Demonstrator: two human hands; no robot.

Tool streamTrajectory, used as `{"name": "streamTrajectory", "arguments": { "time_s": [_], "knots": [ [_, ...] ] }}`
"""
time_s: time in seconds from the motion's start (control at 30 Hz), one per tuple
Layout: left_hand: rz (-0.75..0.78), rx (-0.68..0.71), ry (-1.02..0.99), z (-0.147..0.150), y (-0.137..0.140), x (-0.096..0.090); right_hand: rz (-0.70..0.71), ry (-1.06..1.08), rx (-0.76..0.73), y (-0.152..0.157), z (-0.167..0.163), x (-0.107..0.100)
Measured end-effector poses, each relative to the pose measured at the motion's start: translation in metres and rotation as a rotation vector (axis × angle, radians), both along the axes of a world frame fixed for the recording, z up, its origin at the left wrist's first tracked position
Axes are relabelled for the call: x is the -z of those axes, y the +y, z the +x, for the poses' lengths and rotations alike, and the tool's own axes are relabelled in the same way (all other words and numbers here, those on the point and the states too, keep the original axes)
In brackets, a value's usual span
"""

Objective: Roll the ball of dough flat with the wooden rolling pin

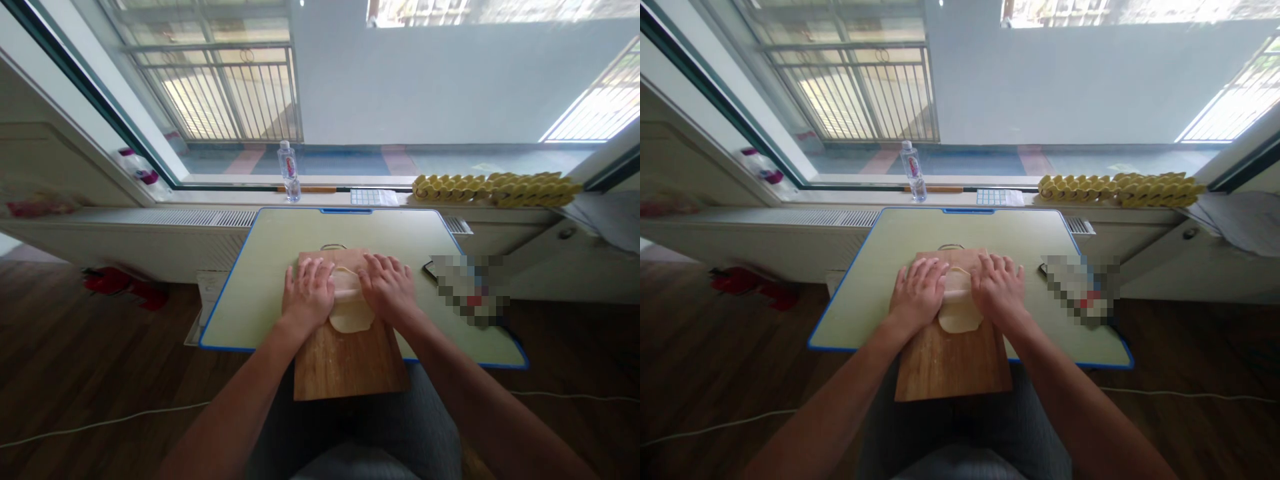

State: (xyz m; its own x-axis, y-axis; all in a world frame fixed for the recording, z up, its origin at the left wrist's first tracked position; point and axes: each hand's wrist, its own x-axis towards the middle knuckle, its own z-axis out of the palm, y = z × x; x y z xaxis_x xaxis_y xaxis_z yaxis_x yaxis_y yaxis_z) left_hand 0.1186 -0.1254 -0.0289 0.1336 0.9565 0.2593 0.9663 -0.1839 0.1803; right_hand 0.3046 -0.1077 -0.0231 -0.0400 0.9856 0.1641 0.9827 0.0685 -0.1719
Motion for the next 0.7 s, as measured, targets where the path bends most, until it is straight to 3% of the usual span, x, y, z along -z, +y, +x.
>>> {"name": "streamTrajectory", "arguments": {
  "time_s": [0.17, 0.5, 0.7],
  "knots": [
    [0.025, -0.003, -0.015, 0.002, -0.021, 0.002, 0.047, -0.022, 0.012, -0.016, 0.002, 0.007],
    [-0.033, 0.02, -0.032, -0.005, 0.032, -0.004, -0.049, 0.041, -0.068, 0.035, 0.003, 0.002],
    [0.007, 0.038, 0.0, -0.004, 0.019, -0.001, 0.0, 0.036, -0.076, 0.023, 0.004, 0.004]
  ]
}}
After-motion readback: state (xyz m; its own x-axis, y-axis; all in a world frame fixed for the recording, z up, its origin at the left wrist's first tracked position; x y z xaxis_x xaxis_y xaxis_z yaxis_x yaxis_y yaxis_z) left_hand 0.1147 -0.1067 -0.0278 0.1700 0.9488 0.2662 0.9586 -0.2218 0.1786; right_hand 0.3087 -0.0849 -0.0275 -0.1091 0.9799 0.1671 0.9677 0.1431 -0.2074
